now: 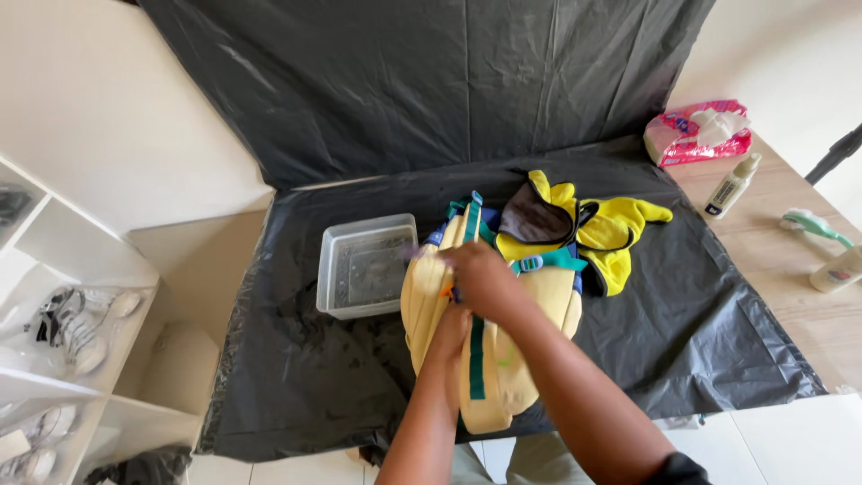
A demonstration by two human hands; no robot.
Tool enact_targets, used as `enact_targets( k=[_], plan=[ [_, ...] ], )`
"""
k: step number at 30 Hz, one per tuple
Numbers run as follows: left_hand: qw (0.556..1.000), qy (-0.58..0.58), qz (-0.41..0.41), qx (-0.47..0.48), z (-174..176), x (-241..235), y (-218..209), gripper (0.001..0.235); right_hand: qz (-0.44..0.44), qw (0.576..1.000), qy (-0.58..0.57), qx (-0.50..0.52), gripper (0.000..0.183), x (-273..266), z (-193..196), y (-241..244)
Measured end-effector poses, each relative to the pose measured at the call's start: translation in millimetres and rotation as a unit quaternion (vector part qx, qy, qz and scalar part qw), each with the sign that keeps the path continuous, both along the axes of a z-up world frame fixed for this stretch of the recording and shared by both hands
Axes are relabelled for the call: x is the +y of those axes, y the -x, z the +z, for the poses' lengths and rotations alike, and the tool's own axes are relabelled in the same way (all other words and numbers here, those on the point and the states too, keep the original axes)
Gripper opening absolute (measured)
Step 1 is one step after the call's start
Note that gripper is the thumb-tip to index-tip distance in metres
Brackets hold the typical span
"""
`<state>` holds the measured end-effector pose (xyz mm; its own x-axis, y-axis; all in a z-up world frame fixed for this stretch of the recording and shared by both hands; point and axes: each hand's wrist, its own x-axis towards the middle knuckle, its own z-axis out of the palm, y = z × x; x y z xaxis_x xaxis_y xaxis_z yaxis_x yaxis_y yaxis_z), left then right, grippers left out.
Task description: The person scrubs a yellow fabric bag with a purple brush, repeatedly dipping the brush into a container of water and wiping the bag with a cloth. The person focuses on the straps and seams, rotating the bag to access different areas.
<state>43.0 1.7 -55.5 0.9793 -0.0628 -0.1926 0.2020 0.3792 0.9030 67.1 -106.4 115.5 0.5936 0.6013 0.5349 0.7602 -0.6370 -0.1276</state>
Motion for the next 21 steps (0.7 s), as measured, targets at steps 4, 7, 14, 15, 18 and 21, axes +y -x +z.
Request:
enact_targets(
  k=[4, 7, 14, 15, 18, 21],
  plan=[
    [0.999, 0.036, 0.011, -0.023, -17.1, 5.3, -23.0, 0.056, 0.012, 1.000, 0.017, 0.019, 0.031, 75.8, -32.8, -16.6],
    [0.994, 0.092, 0.035, -0.054, -27.9, 10.5, -32.8, 0.049, -0.049, 0.992, 0.077, -0.092, 0.020, 126.1, -109.9, -52.3],
    [0.961, 0.228, 0.088, -0.126, -36.1, 20.9, -49.1, 0.032, -0.031, 0.995, -0.044, 0.086, 0.025, 32.3, 13.6, -20.1],
    [0.952, 0.256, 0.099, -0.137, -38.7, 19.6, -48.2, 0.028, -0.028, 0.982, -0.145, 0.118, 0.036, 15.2, 22.6, -17.5],
    [0.938, 0.254, 0.116, -0.205, 110.5, 2.4, 8.1, 0.018, -0.041, 0.969, -0.235, 0.058, 0.027, -36.0, 36.8, -7.6],
    [0.932, 0.254, 0.140, -0.217, 89.0, 0.8, -10.3, 0.029, -0.014, 0.964, -0.264, 0.039, 0.022, -64.1, 41.2, 14.3]
  ],
)
